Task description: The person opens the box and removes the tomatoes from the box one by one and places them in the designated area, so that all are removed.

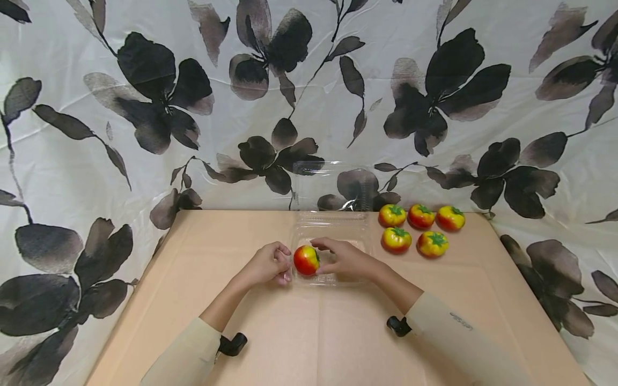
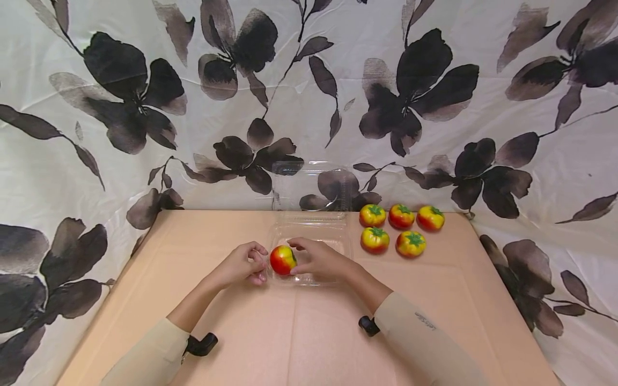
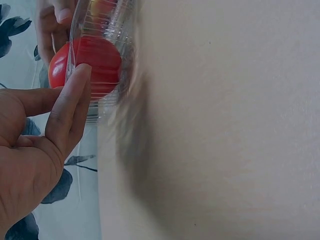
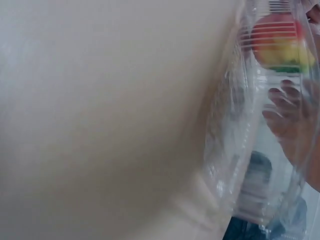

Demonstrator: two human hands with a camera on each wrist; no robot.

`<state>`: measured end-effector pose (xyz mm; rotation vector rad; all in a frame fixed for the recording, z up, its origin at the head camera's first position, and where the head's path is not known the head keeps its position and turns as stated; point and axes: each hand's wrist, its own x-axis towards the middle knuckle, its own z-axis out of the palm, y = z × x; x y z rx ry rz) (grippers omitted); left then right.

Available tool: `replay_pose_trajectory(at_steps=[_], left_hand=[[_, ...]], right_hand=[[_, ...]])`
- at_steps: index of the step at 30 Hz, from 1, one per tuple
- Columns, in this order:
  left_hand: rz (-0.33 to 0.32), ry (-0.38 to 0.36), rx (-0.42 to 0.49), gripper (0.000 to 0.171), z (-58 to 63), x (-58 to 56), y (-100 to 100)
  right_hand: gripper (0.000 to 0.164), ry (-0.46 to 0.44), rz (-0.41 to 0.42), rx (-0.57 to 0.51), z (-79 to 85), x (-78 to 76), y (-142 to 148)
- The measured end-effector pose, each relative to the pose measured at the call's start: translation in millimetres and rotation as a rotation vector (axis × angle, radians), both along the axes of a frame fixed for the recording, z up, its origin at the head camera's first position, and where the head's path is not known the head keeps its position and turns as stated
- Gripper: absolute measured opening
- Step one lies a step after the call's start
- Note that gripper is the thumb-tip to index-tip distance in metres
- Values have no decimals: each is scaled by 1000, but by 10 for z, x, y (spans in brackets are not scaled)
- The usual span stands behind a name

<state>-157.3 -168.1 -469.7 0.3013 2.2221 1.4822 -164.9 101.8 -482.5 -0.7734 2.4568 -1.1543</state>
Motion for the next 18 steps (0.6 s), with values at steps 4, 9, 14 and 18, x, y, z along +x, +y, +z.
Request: replay_pose_trajectory(at_steps=[4, 9, 14, 18], left_hand=[[-12, 3, 19, 27, 12, 6, 5], [-9, 13, 2, 27, 13, 5, 2], [-6, 6, 3, 27, 20, 7, 3], [-12, 3, 10, 28, 56, 25, 14]], right_hand=[[82, -24, 7, -23, -41, -27, -82], [87, -72, -11, -44, -57, -45, -161], [88, -84, -3, -51, -83, -65, -210], [86, -77, 13, -54, -125, -80, -227]])
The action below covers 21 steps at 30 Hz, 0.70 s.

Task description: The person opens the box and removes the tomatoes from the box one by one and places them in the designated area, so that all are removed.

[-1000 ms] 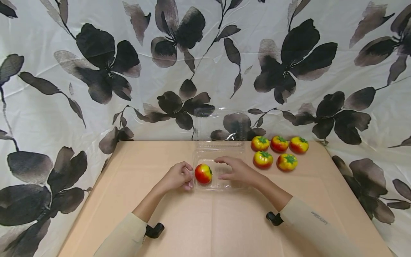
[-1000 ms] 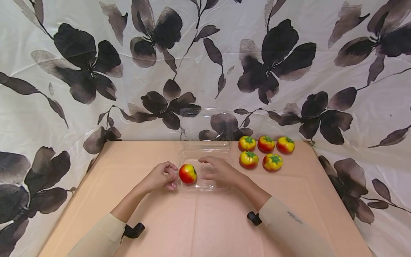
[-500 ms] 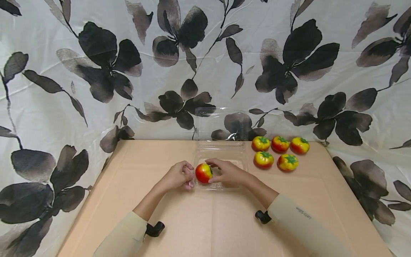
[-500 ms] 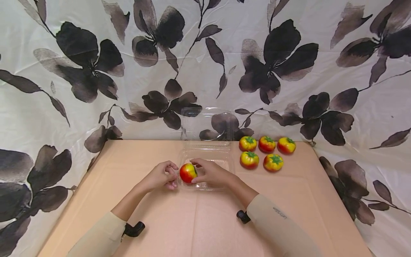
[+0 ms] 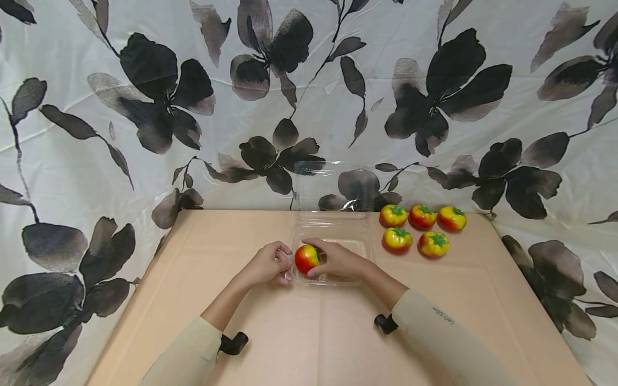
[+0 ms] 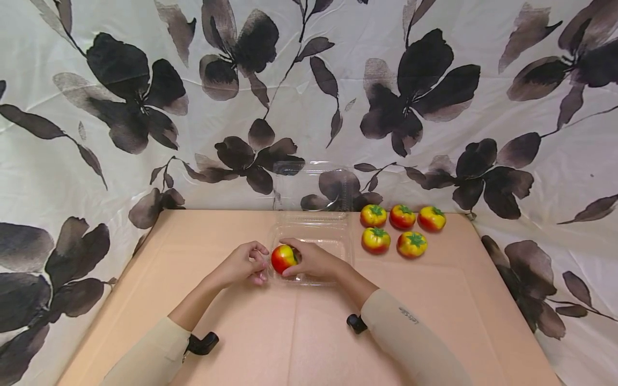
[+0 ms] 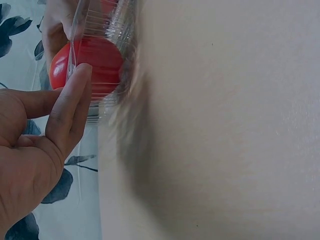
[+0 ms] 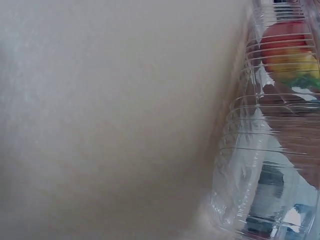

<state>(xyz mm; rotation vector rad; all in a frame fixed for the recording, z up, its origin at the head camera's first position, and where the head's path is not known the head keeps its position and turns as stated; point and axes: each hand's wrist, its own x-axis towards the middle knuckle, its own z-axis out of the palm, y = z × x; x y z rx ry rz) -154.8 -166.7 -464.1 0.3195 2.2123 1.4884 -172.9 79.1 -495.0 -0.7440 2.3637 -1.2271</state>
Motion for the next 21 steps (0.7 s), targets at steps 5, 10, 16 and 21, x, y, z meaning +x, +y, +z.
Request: replay_pose_trajectory(at_steps=[5, 10, 16, 21], left_hand=[[2, -13, -9, 26, -34, -20, 3], [9, -25, -11, 25, -40, -25, 5], [13, -33, -13, 26, -52, -29, -6], [17, -33, -22, 25, -44, -30, 4]], right_hand=[[82, 0, -2, -18, -25, 1, -4], [75, -3, -2, -49, -21, 19, -15], [69, -32, -15, -59, -27, 29, -22], [67, -22, -10, -70, -47, 22, -23]])
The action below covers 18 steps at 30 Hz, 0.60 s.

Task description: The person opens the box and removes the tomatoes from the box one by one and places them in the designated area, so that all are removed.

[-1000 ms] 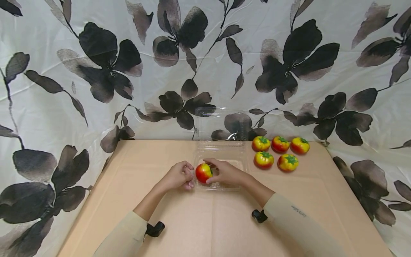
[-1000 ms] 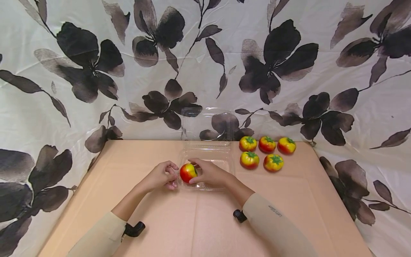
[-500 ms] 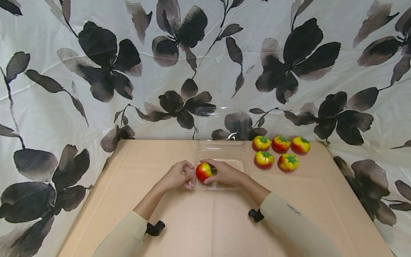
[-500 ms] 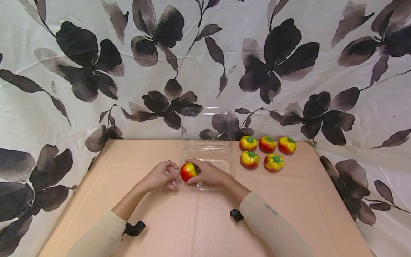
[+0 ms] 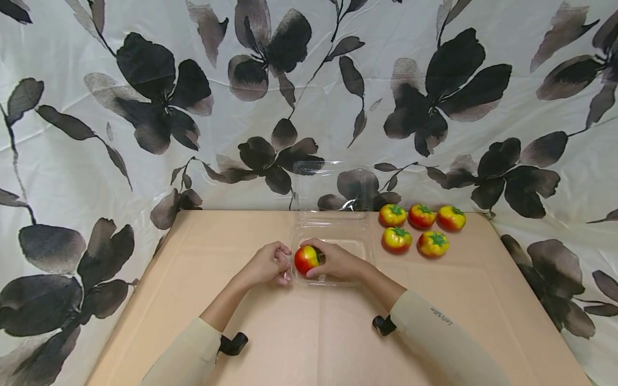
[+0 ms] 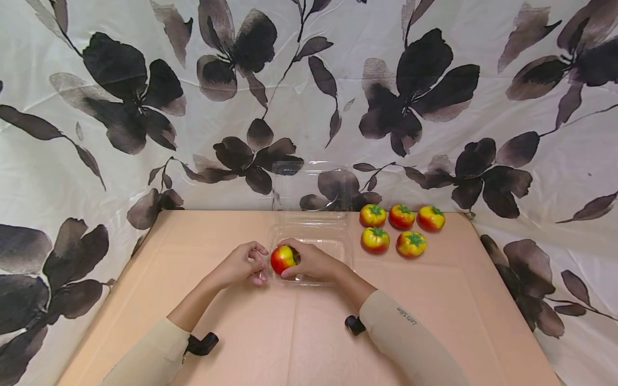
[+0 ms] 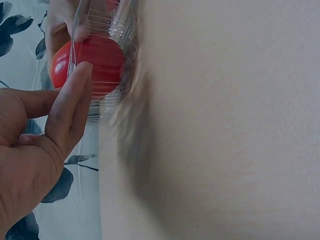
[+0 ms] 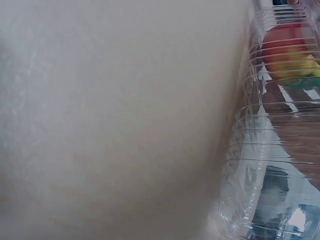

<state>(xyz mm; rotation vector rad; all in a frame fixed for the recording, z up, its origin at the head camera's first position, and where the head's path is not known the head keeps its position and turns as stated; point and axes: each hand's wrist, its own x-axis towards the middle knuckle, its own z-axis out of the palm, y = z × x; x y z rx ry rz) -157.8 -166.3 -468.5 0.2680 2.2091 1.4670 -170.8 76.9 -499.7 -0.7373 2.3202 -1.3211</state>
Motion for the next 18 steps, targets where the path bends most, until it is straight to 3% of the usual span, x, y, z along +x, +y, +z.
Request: replay_pose_trajectory(at_steps=[18], left_hand=[[-8, 8, -9, 26, -32, -15, -7]], right_hand=[[72, -7, -32, -40, 34, 34, 23]])
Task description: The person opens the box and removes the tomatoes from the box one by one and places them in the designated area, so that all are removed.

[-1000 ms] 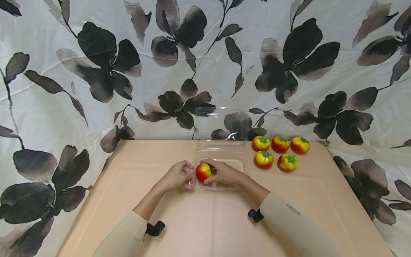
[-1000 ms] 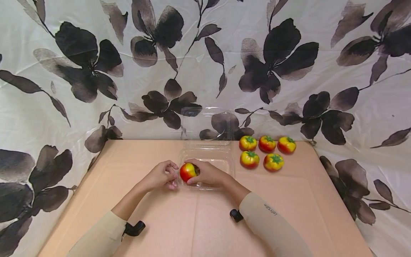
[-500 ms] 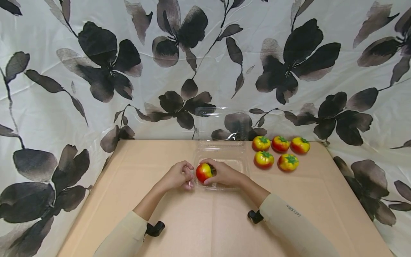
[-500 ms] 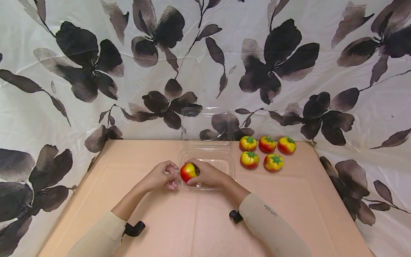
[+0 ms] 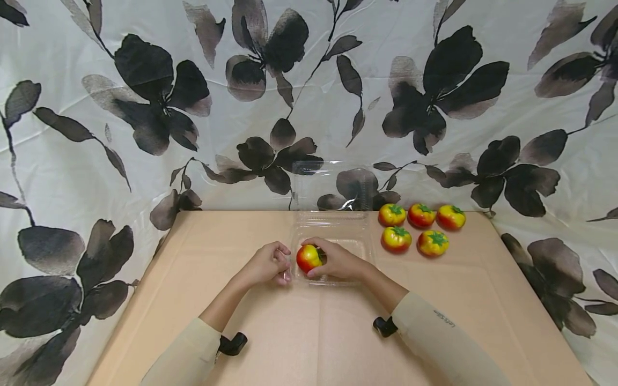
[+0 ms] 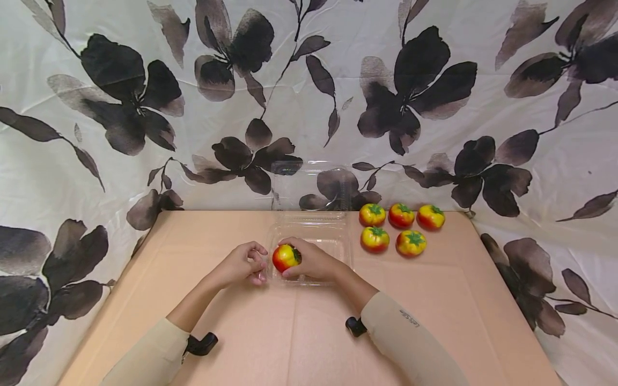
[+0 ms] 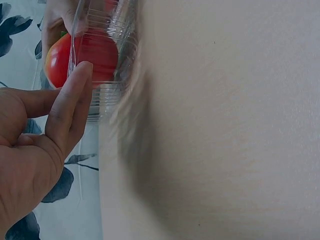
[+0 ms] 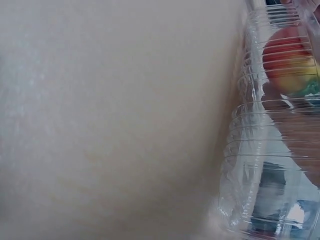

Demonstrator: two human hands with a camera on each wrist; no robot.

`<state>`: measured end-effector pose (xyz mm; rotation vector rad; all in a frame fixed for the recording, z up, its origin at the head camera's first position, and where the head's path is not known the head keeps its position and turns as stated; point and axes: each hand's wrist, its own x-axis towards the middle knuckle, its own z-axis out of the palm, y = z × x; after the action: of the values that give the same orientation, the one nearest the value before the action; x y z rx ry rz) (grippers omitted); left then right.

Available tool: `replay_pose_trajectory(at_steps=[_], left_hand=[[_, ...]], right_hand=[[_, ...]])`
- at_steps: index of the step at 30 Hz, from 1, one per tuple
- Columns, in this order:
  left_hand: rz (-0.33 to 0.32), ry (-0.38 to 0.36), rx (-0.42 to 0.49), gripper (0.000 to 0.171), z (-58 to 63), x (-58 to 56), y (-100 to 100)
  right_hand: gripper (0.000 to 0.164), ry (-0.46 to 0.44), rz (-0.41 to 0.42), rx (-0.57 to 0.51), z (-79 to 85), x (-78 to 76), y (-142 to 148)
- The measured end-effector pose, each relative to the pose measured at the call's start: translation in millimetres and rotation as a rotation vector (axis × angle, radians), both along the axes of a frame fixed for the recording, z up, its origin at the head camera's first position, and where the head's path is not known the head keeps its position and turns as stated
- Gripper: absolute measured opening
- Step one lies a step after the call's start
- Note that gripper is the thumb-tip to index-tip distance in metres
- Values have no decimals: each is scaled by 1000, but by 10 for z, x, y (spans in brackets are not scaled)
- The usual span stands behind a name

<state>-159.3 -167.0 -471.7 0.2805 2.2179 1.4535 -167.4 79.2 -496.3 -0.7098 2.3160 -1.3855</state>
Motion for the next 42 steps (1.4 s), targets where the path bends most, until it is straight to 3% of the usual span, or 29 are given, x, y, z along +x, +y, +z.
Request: replay_pose_trajectory(at_steps=[9, 20, 25, 36, 42], left_hand=[[0, -13, 25, 26, -5, 3, -6], [-13, 3, 20, 29, 22, 14, -4], [-11, 0, 34, 30, 8, 5, -9], [-8, 11, 25, 30, 7, 2, -9], [-2, 9, 24, 31, 6, 3, -6]], right_hand=[[72, 46, -31, 19, 19, 7, 29], [74, 92, -74, 53, 171, 48, 157], [74, 93, -116, 66, 279, 80, 272], [79, 182, -142, 119, 387, 121, 564], [83, 160, -176, 144, 420, 169, 751]])
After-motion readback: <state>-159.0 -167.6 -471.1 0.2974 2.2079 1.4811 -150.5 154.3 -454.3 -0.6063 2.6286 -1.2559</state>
